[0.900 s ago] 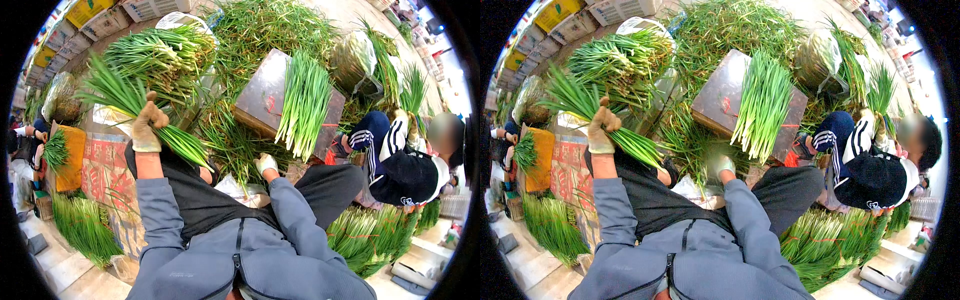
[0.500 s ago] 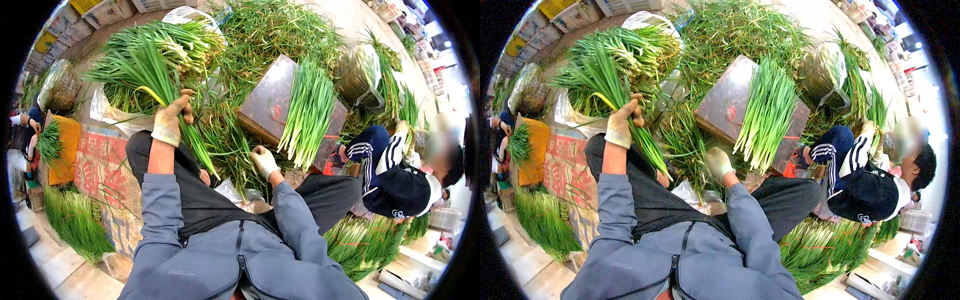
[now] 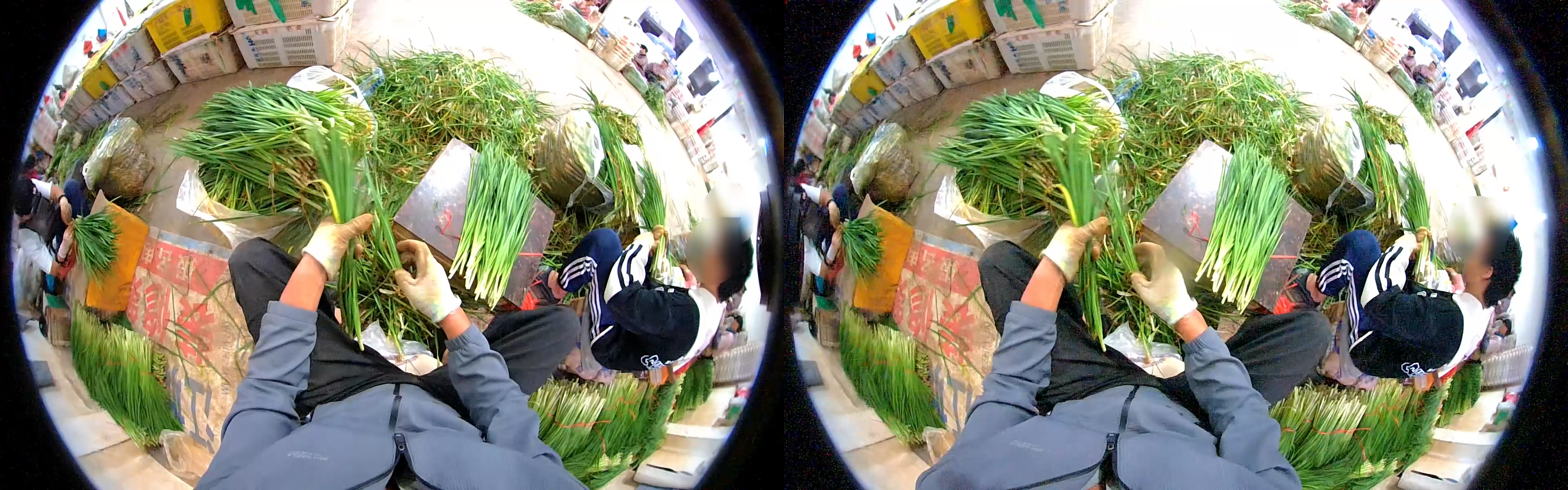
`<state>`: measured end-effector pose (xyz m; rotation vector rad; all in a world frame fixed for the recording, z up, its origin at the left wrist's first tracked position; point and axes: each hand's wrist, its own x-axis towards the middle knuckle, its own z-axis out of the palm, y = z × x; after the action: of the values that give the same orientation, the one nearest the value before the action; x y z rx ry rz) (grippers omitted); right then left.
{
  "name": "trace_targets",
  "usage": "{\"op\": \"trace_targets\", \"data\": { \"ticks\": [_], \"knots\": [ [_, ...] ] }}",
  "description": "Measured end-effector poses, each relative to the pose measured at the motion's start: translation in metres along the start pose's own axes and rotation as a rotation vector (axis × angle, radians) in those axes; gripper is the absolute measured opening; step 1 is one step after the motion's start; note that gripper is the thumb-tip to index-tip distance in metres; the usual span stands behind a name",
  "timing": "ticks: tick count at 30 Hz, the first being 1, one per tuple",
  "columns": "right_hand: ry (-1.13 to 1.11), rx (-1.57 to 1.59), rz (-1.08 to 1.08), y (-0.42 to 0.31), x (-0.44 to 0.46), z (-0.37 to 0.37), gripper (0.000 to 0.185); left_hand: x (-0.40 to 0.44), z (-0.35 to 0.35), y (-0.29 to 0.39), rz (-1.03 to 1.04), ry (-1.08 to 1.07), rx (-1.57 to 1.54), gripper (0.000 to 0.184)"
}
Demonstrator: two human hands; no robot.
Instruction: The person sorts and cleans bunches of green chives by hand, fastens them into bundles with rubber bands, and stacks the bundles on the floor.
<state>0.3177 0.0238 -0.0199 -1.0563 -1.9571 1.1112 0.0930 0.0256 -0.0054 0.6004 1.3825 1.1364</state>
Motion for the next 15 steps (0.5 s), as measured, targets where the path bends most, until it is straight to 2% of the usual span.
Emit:
{"op": "trace_targets", "data": {
  "ticks": [4,6,7,8,10,11,15],
  "knots": [
    [-0.128,-0.055,0.032,-0.012,-0.004,0.003,0.056,-0.024,0.023,0.014,0.018,-0.121,0.063,0.025],
    [-0.153,0.076,0.038,-0.009,-0.010,0.003,0.066,-0.027,0.028,0.016,0.076,-0.040,-0.066,0.025],
    [-0.163,0.032,0.001,-0.007,-0.012,0.003,0.081,-0.022,0.021,0.017,0.100,-0.035,-0.080,0.027],
    [-0.124,0.062,-0.092,-0.006,-0.019,0.003,0.077,-0.020,0.021,0.017,0.110,-0.003,-0.211,0.030],
    [-0.307,-0.010,0.092,0.002,-0.027,0.002,0.053,-0.018,0.015,0.023,0.215,0.023,-0.216,0.032],
    [-0.331,-0.081,0.121,0.006,-0.035,-0.002,0.029,-0.017,0.010,0.025,0.245,0.024,-0.251,0.032],
    [-0.230,-0.229,0.143,0.051,-0.067,0.001,0.026,-0.006,-0.007,0.024,0.317,0.161,-0.373,0.027]
  ]
}}
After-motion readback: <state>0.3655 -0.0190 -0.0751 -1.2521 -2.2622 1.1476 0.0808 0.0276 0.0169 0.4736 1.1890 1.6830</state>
